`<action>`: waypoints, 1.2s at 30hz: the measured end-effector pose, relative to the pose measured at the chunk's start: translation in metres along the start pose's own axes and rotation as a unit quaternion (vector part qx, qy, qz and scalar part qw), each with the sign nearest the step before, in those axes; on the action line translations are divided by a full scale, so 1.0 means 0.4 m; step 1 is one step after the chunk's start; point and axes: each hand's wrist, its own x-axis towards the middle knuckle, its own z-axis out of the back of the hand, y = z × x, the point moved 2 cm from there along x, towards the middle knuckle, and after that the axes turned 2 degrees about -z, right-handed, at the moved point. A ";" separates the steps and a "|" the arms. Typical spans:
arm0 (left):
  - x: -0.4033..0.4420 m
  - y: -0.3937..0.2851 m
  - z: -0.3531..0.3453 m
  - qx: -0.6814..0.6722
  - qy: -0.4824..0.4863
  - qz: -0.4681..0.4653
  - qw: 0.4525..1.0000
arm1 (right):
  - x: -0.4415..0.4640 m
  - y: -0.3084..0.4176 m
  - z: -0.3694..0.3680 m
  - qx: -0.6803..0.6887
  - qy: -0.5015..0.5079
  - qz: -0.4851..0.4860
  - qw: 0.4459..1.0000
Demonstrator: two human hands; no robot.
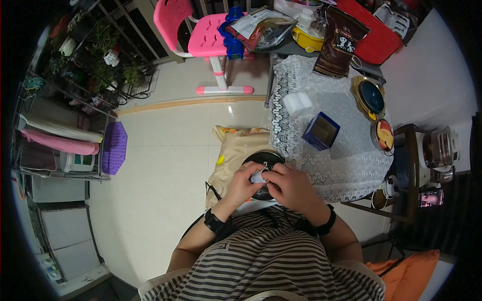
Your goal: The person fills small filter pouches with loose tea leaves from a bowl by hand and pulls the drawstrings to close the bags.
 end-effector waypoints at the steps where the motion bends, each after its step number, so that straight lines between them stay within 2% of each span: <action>1: 0.000 0.000 -0.001 0.000 0.000 0.000 1.000 | 0.000 0.001 -0.003 -0.014 0.008 0.016 1.000; 5: 0.000 0.024 -0.003 0.005 0.009 -0.041 0.999 | 0.000 0.005 -0.002 -0.040 0.063 -0.001 0.997; 7: 0.002 0.022 -0.004 0.001 0.023 -0.058 0.998 | -0.004 0.004 -0.010 0.025 0.086 0.020 0.996; 12: -0.008 0.020 -0.011 0.015 -0.006 -0.096 0.995 | -0.009 0.001 -0.011 0.029 0.043 0.007 0.999; 18: 0.003 0.004 -0.007 0.034 0.064 -0.095 0.993 | -0.010 -0.003 -0.015 -0.001 0.052 0.012 0.999; 21: 0.009 -0.024 -0.010 -0.018 0.030 -0.085 0.996 | -0.007 -0.005 -0.020 0.010 0.033 0.019 0.999; 25: 0.011 0.007 -0.012 -0.085 0.036 -0.081 0.992 | -0.002 0.007 -0.020 0.027 -0.022 0.016 0.999; 28: 0.005 0.029 -0.015 -0.093 0.055 -0.090 0.990 | -0.001 0.011 -0.016 0.006 0.011 0.002 1.000; 33: -0.004 0.049 -0.010 -0.092 0.005 -0.030 0.995 | 0.000 0.012 -0.013 0.027 0.001 -0.004 1.000; 36: 0.000 0.037 -0.007 -0.064 -0.026 -0.058 0.996 | 0.003 0.023 -0.002 0.037 0.030 -0.011 0.999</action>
